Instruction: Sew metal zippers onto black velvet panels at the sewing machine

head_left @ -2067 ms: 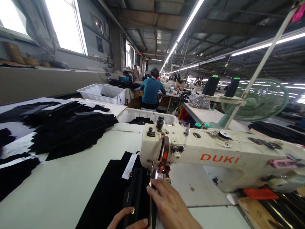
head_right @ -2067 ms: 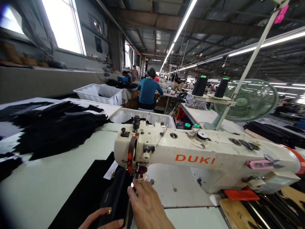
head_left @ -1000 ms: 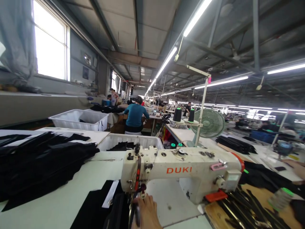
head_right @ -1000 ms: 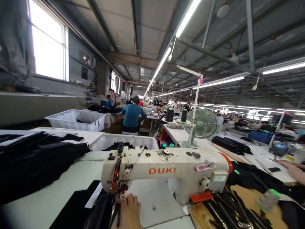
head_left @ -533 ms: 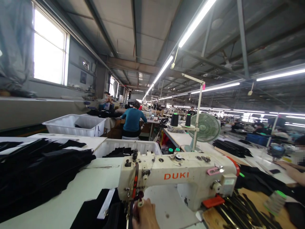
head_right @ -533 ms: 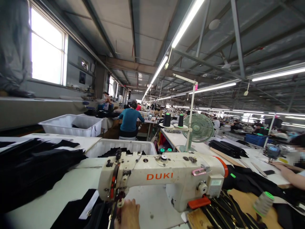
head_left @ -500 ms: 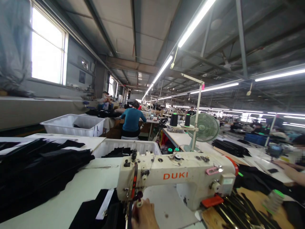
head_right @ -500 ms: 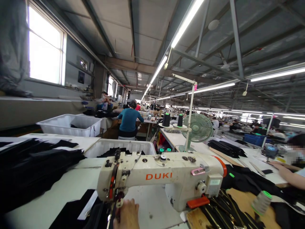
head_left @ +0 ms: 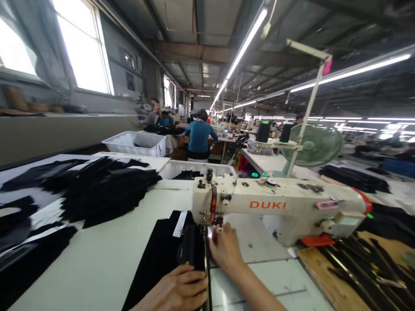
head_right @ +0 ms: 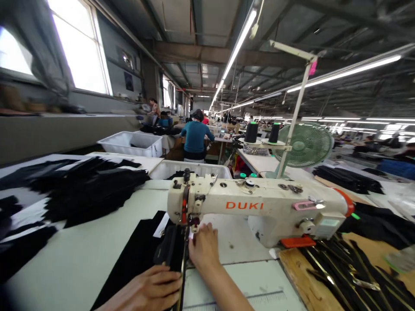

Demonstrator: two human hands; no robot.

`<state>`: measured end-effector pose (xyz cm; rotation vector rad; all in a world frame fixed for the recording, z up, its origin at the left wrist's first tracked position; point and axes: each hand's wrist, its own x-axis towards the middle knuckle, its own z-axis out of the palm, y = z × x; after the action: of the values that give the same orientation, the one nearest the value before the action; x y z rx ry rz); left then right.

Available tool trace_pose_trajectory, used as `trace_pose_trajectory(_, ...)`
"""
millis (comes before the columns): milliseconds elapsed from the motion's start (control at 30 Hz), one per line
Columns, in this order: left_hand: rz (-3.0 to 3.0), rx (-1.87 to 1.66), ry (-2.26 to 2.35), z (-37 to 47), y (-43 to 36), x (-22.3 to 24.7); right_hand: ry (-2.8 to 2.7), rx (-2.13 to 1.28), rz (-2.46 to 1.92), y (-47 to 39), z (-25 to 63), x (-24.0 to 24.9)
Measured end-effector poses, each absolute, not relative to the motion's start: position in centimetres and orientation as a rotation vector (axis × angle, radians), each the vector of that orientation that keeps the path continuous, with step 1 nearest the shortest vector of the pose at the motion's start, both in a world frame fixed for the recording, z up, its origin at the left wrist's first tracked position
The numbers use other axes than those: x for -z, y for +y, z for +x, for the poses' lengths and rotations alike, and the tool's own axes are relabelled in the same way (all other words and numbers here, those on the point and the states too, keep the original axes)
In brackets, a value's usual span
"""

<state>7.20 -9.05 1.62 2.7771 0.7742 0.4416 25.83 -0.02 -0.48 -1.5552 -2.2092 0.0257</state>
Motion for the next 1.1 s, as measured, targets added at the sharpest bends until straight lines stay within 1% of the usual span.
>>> trace_pose_trajectory(200,2.742,-0.464,0.811,7.3,-10.5,-5.5,-2.235,-0.002,-1.570,0.2,25.8,0.5)
trace_pose_trajectory(300,2.768,-0.459,0.714,7.7,-10.3,-5.8,-2.229,0.038,-1.577,-0.6,25.6,0.5)
trace_pose_trajectory(367,2.780,-0.464,0.737,7.8,-10.3,-5.7,-2.211,0.056,-1.592,-0.4,25.1,0.6)
trace_pose_trajectory(567,2.877,-0.530,0.793,8.0,-11.3,-6.5,-2.215,0.059,-1.549,3.6,24.5,1.1)
trace_pose_trajectory(700,2.903,-0.499,0.801,7.9,-11.3,-5.9,-2.276,0.015,-1.411,3.9,26.5,1.1)
trace_pose_trajectory(900,2.923,-0.366,0.762,7.1,-9.8,-3.0,-2.402,-0.090,-1.018,0.3,29.8,0.6)
trace_pose_trajectory(1000,2.969,-0.415,0.715,6.8,-9.3,-2.2,-2.495,-0.138,-0.831,-0.9,30.0,0.6)
trace_pose_trajectory(1100,2.919,-0.427,0.803,6.9,-9.5,-2.7,-2.522,-0.139,-0.803,-1.3,29.8,0.8)
